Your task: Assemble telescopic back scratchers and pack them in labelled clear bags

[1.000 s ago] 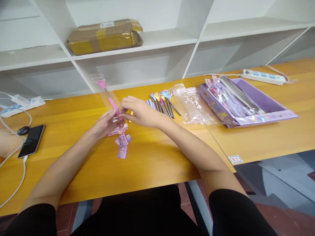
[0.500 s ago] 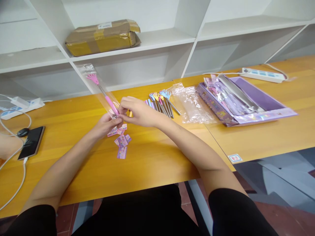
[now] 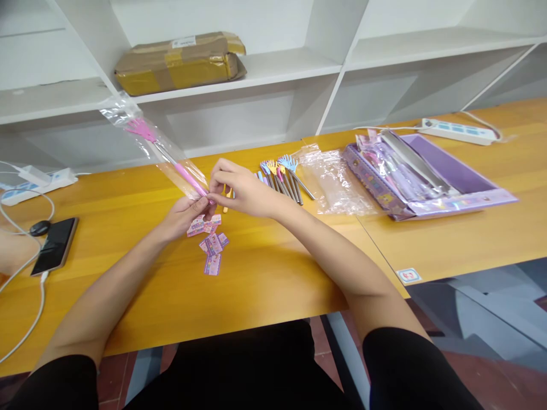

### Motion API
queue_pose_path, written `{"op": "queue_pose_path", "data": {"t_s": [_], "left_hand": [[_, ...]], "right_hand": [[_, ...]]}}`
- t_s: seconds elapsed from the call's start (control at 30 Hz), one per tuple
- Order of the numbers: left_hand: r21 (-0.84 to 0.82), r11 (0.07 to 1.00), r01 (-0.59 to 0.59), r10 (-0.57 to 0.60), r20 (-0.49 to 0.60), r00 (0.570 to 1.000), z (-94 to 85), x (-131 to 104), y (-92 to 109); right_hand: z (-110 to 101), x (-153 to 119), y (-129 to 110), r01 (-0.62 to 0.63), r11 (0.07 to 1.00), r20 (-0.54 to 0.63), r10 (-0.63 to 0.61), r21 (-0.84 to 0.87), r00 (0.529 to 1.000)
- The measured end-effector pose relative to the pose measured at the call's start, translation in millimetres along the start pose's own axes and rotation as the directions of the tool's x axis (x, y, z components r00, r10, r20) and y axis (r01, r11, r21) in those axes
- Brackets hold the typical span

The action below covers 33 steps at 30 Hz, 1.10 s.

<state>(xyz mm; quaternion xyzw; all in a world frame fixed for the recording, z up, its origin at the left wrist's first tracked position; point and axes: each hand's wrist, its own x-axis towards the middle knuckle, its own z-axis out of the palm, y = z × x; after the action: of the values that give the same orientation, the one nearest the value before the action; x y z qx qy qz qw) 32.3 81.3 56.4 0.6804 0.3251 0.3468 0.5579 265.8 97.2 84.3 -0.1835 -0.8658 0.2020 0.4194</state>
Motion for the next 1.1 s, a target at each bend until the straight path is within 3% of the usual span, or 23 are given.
{"op": "queue_pose_path", "data": {"t_s": [0.4,0.67,0.87,1.1], "left_hand": [[0.193,0.980,0.037,-0.037,-0.001,0.999,-5.7,-3.5,1.2],[0.241,0.970,-0.032,0.024,0.038,0.999,-5.5,-2.9,-0.4],[0.246,0.966,-0.073,0.083,-0.028,0.996,-5.0,-0.2,-2.6],[0.290,0.955,-0.058,0.100,-0.134,0.986,-6.7,-0.4,-3.1]], "right_hand": [[4.8,-1.9,9.1,-0.240,0.956,-0.003,0.244,0.167,0.970],[19.7,-2.5,20.7,-0.347,0.716,0.093,0.369,0.606,0.925],[20.0,-0.1,25.6,-0.378,0.659,0.103,0.417,0.650,0.903],[17.2,2.6,18.1,-0.395,0.683,0.097,0.432,0.615,0.897]]}}
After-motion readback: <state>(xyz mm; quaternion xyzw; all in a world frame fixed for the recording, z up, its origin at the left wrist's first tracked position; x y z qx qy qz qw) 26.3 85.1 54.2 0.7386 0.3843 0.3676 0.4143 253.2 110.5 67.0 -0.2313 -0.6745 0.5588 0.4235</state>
